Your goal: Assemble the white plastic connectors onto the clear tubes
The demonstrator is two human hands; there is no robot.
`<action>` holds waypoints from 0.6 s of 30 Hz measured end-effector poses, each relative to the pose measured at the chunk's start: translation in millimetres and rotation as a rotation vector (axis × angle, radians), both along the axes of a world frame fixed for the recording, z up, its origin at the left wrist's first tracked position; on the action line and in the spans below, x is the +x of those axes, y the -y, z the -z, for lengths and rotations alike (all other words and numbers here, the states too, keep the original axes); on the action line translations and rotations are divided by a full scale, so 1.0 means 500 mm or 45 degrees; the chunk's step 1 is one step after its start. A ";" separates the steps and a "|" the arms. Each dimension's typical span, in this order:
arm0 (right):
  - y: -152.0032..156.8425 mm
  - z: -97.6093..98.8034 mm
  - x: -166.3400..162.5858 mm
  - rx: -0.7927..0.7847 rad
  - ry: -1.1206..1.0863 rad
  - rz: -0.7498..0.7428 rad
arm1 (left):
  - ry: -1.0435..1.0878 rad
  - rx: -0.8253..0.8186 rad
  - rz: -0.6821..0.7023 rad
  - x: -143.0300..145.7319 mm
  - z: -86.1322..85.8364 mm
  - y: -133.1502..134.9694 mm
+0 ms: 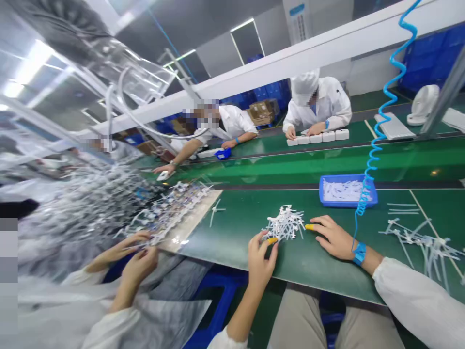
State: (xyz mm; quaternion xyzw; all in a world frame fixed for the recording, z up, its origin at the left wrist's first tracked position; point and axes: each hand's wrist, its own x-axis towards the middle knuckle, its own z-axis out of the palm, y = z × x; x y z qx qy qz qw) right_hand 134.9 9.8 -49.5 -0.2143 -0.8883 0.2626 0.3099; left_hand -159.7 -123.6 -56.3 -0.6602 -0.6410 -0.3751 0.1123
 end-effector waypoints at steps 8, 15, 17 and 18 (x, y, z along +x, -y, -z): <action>-0.031 0.016 -0.077 0.189 0.055 -0.019 | 0.040 -0.127 -0.092 0.001 0.006 -0.005; -0.034 0.021 -0.071 0.082 -0.152 0.039 | 0.028 -0.167 -0.078 -0.007 0.009 -0.001; -0.034 0.020 -0.073 0.026 -0.190 0.068 | 0.018 -0.185 -0.070 -0.011 0.009 0.000; -0.034 0.018 -0.075 0.000 -0.212 0.084 | 0.012 -0.197 -0.064 -0.012 0.010 0.000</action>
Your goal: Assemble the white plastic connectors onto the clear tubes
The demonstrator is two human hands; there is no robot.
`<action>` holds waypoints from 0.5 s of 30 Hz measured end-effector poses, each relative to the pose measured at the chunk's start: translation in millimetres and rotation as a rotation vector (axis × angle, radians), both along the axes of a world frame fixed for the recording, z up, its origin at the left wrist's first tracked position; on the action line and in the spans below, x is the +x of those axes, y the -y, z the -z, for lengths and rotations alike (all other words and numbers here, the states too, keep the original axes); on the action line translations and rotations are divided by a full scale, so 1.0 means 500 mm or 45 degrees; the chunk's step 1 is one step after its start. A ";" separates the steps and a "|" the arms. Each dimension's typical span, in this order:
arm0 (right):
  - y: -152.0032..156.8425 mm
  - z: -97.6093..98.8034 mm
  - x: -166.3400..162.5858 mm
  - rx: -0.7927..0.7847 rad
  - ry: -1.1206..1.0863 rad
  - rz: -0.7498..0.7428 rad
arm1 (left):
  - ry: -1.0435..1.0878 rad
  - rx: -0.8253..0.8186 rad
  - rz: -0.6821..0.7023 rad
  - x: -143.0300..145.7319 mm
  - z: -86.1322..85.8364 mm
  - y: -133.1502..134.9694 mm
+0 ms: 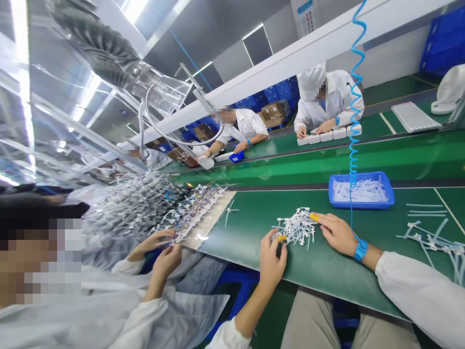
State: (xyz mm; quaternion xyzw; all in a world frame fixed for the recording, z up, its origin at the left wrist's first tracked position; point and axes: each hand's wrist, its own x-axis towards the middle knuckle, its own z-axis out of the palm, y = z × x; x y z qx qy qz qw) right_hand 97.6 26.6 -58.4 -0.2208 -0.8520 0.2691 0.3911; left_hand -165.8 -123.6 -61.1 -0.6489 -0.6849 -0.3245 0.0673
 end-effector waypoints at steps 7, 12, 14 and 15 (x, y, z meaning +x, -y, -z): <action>0.018 -0.015 0.000 -0.077 -0.179 0.046 | -0.031 -0.047 0.022 -0.009 0.003 0.003; 0.014 0.001 -0.004 -0.077 -0.126 0.096 | -0.041 -0.031 0.014 -0.008 0.004 0.005; 0.009 0.012 -0.007 -0.068 -0.074 0.151 | -0.041 -0.018 0.010 -0.008 0.004 0.005; 0.008 0.016 -0.008 -0.059 -0.036 0.158 | -0.041 -0.014 0.010 -0.008 0.004 0.005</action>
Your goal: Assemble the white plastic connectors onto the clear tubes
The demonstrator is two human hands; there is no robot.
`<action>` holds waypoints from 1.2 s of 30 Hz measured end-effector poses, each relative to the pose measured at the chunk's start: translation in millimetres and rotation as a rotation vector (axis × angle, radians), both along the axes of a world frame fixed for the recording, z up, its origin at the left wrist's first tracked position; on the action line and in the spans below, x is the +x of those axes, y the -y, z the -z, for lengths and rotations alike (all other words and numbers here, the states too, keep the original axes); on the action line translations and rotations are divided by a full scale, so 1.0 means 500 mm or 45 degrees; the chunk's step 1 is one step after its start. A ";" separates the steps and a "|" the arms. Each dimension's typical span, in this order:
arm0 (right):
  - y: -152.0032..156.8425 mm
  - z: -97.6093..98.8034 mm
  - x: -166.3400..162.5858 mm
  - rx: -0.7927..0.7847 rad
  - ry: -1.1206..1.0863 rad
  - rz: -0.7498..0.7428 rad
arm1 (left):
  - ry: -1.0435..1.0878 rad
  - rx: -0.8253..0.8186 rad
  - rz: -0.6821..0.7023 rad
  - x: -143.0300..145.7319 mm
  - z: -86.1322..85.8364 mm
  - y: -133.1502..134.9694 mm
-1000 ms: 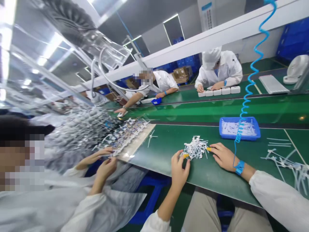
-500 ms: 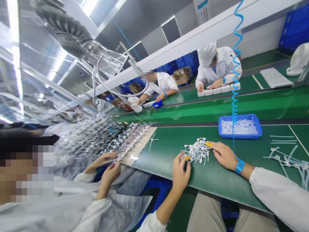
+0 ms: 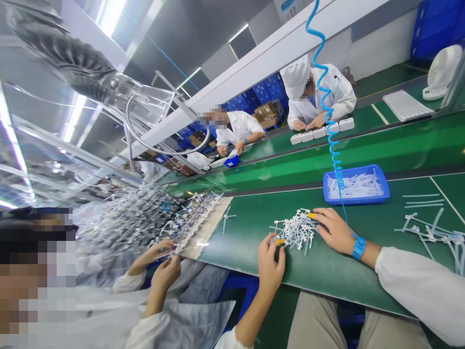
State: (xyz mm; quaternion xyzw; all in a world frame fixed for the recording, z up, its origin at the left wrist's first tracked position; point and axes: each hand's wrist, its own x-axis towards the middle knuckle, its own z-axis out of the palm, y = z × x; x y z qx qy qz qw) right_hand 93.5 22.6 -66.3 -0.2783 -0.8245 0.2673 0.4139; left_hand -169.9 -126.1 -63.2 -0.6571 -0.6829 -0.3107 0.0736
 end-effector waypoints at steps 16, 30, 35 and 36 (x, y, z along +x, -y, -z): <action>0.009 -0.003 -0.001 -0.096 0.336 -0.121 | -0.017 0.018 0.017 -0.001 -0.002 0.000; 0.006 -0.006 -0.005 -0.059 0.069 -0.099 | 0.003 0.017 -0.001 -0.004 0.000 0.002; 0.008 -0.003 -0.007 -0.087 0.079 -0.083 | -0.005 0.030 0.001 -0.003 0.000 0.002; 0.010 -0.003 -0.007 -0.091 0.082 -0.078 | -0.006 0.030 0.000 -0.003 0.000 0.002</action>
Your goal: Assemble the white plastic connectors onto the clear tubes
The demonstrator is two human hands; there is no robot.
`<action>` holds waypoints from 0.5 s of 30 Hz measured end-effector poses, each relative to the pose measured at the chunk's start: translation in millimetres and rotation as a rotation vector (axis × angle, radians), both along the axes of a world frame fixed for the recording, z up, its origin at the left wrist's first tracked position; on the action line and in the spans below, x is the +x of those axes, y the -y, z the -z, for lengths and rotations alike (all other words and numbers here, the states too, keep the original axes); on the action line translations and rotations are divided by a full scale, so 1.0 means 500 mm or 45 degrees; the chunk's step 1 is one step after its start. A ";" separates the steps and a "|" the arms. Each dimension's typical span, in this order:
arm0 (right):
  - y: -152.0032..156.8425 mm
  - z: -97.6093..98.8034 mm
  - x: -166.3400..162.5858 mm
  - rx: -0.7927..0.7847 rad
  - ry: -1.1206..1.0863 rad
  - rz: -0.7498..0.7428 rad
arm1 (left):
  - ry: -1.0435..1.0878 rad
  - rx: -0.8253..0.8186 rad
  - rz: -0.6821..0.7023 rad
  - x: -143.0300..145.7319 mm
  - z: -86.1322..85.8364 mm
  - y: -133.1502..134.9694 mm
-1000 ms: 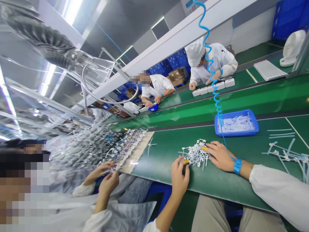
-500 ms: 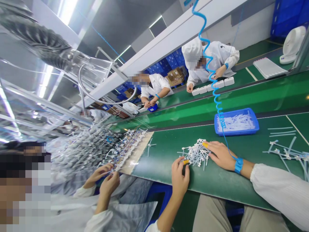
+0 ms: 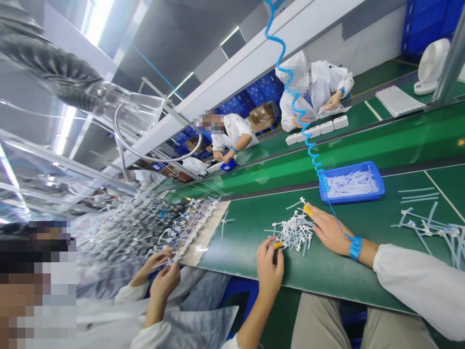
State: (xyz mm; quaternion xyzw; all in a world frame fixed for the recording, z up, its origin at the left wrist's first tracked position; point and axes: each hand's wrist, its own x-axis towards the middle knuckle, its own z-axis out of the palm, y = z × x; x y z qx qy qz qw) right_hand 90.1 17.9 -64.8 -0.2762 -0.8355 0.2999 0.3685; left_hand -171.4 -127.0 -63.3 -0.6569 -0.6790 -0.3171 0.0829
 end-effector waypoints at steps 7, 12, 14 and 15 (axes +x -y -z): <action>0.007 0.002 0.001 -0.071 0.093 0.013 | 0.009 -0.014 -0.002 -0.002 -0.001 0.000; 0.008 0.007 0.000 -0.112 0.126 -0.003 | 0.033 -0.022 -0.021 0.000 -0.003 -0.001; 0.008 0.008 0.000 -0.114 0.147 -0.013 | 0.041 -0.023 -0.026 0.003 -0.004 0.000; 0.008 0.008 0.000 -0.119 0.160 -0.017 | 0.044 -0.022 -0.025 0.004 -0.005 0.000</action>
